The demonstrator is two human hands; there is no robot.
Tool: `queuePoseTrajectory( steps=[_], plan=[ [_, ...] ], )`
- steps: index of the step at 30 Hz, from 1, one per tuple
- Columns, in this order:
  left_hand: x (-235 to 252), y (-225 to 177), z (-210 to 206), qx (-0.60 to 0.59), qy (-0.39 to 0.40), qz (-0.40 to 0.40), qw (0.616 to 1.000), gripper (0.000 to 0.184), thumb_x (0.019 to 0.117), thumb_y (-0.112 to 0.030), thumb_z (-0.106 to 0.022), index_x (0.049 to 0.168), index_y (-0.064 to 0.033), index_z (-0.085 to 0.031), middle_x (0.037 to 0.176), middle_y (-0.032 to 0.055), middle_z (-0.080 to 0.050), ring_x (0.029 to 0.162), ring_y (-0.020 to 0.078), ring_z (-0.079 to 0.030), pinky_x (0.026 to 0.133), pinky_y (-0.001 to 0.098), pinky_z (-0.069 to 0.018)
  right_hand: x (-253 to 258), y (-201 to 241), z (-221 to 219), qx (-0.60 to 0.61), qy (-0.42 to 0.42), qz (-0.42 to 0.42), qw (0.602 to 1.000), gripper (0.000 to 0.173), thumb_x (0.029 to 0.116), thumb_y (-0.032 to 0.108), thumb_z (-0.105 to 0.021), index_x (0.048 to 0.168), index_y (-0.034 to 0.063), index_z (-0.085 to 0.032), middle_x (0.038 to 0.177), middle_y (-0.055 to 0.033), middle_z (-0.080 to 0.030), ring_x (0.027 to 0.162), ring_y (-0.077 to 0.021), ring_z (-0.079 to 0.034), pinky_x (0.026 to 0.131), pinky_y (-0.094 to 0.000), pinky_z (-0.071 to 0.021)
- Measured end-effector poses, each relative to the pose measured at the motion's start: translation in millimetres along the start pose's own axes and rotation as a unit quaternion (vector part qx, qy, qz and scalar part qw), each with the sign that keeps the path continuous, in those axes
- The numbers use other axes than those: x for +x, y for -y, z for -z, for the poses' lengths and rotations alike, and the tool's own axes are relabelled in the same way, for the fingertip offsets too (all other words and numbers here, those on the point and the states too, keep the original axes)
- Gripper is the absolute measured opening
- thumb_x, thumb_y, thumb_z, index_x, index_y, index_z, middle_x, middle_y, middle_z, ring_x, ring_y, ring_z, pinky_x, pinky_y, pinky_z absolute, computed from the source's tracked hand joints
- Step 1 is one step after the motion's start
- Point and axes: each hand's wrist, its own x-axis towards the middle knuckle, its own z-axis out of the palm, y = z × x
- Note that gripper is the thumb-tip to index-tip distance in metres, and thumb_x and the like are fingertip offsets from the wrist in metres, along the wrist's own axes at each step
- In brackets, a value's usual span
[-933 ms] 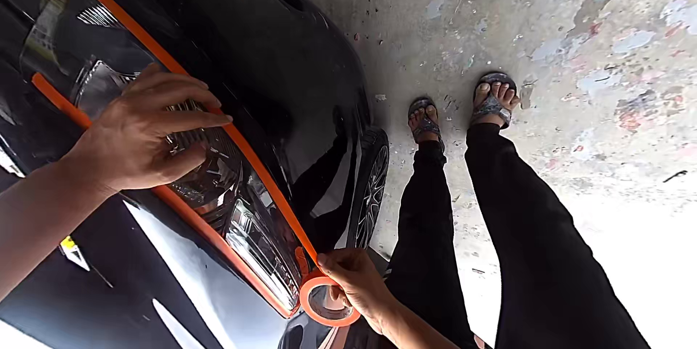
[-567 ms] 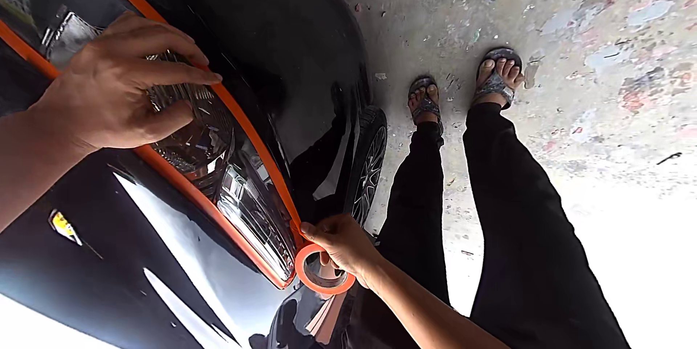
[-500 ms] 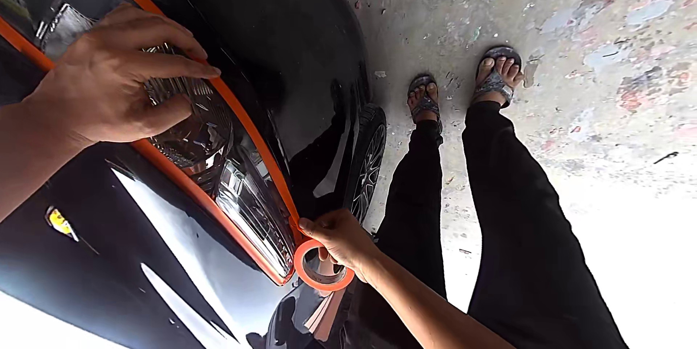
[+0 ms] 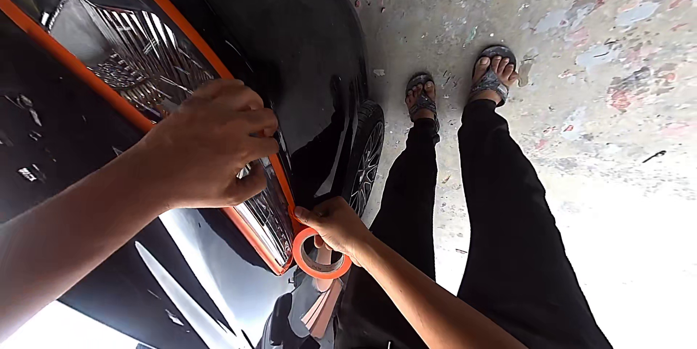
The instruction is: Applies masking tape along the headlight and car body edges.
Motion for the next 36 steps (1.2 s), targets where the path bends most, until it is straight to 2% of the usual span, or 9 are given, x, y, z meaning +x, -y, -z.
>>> queuePoseTrajectory(
  steps=[2, 5, 10, 14, 20, 23, 27, 33, 36],
  plan=[
    [-1.5, -28.1, -8.0, -0.002, 0.046, 0.004, 0.999, 0.036, 0.0884, -0.046, -0.051, 0.095, -0.0233, -0.078, 0.111, 0.0022, -0.070, 0.120, 0.0334, -0.059, 0.114, 0.0662, -0.0317, 0.2, -2.0, -1.7, -0.025, -0.014, 0.015, 0.999, 0.050, 0.0949, 0.054, -0.068, 0.076, 0.0083, -0.072, 0.062, -0.0016, -0.063, 0.048, -0.0065, -0.052, 0.046, -0.0238, -0.0414],
    [-5.8, -67.9, -23.6, -0.029, 0.079, 0.014, 0.996, 0.032, 0.0896, -0.043, -0.055, 0.093, -0.0206, -0.078, 0.115, 0.0022, -0.071, 0.124, 0.0346, -0.058, 0.117, 0.0721, -0.0215, -0.9, -7.4, -6.1, -0.041, -0.037, 0.039, 0.998, 0.053, 0.0951, 0.056, -0.066, 0.072, 0.0084, -0.067, 0.060, -0.0026, -0.054, 0.048, -0.0104, -0.047, 0.050, -0.0295, -0.0410],
    [-10.9, -94.2, -29.6, -0.015, 0.112, 0.028, 0.993, 0.031, 0.0912, -0.040, -0.056, 0.102, -0.0212, -0.078, 0.122, 0.0019, -0.070, 0.131, 0.0363, -0.055, 0.118, 0.0738, -0.0174, -12.6, -9.2, -9.0, 0.043, -0.007, 0.041, 0.998, 0.039, 0.1019, 0.044, -0.062, 0.091, 0.0068, -0.067, 0.067, -0.0036, -0.058, 0.048, -0.0077, -0.051, 0.047, -0.0204, -0.0428],
    [-14.1, -102.8, -30.2, -0.013, 0.137, 0.033, 0.990, 0.035, 0.0923, -0.040, -0.055, 0.109, -0.0186, -0.077, 0.128, 0.0030, -0.069, 0.135, 0.0361, -0.052, 0.119, 0.0729, -0.0164, -14.4, -7.6, -8.2, 0.051, 0.012, 0.052, 0.997, 0.026, 0.1026, 0.030, -0.064, 0.102, 0.0042, -0.068, 0.073, -0.0047, -0.060, 0.050, -0.0069, -0.051, 0.048, -0.0194, -0.0441],
    [-13.5, -108.2, -33.3, -0.010, 0.130, 0.035, 0.991, 0.034, 0.0914, -0.042, -0.057, 0.105, -0.0194, -0.078, 0.126, 0.0029, -0.069, 0.135, 0.0377, -0.051, 0.119, 0.0742, -0.0140, -14.6, -5.0, -10.0, 0.035, -0.011, 0.074, 0.997, 0.023, 0.0995, 0.026, -0.069, 0.099, 0.0032, -0.070, 0.072, -0.0057, -0.063, 0.049, -0.0074, -0.050, 0.048, -0.0198, -0.0430],
    [-17.3, -121.5, -37.6, -0.005, 0.156, 0.039, 0.987, 0.035, 0.0906, -0.042, -0.062, 0.113, -0.0196, -0.077, 0.129, 0.0038, -0.067, 0.138, 0.0405, -0.047, 0.120, 0.0742, -0.0097, -9.1, -11.6, -17.1, -0.034, -0.054, 0.124, 0.990, 0.022, 0.0990, 0.028, -0.069, 0.096, 0.0065, -0.070, 0.078, -0.0076, -0.066, 0.058, -0.0150, -0.059, 0.054, -0.0316, -0.0514],
    [-21.9, -134.1, -40.3, 0.018, 0.173, 0.054, 0.983, 0.035, 0.0917, -0.036, -0.063, 0.117, -0.0150, -0.075, 0.136, 0.0073, -0.065, 0.142, 0.0419, -0.044, 0.122, 0.0714, -0.0129, -18.4, -13.3, -31.3, -0.184, -0.181, 0.171, 0.951, 0.011, 0.0970, 0.023, -0.062, 0.091, 0.0141, -0.066, 0.084, -0.0031, -0.063, 0.076, -0.0193, -0.064, 0.063, -0.0450, -0.0538],
    [-28.5, -140.1, -37.9, 0.016, 0.179, 0.062, 0.982, 0.033, 0.0934, -0.037, -0.063, 0.111, -0.0135, -0.078, 0.141, 0.0055, -0.062, 0.149, 0.0398, -0.035, 0.125, 0.0695, -0.0067, -44.9, -45.6, -41.8, -0.305, -0.337, 0.349, 0.819, 0.014, 0.0968, 0.025, -0.060, 0.084, 0.0215, -0.063, 0.089, 0.0056, -0.060, 0.064, -0.0083, -0.059, 0.047, -0.0316, -0.0495],
    [-24.4, -142.9, -36.1, 0.022, 0.193, 0.075, 0.978, 0.030, 0.0944, -0.037, -0.062, 0.108, -0.0145, -0.078, 0.139, 0.0053, -0.063, 0.148, 0.0369, -0.037, 0.125, 0.0681, -0.0077, -67.0, -71.0, -2.0, -0.219, -0.324, 0.344, 0.854, 0.015, 0.0987, 0.027, -0.059, 0.091, 0.0204, -0.070, 0.090, 0.0072, -0.064, 0.072, -0.0066, -0.062, 0.060, -0.0296, -0.0554]
  ],
)
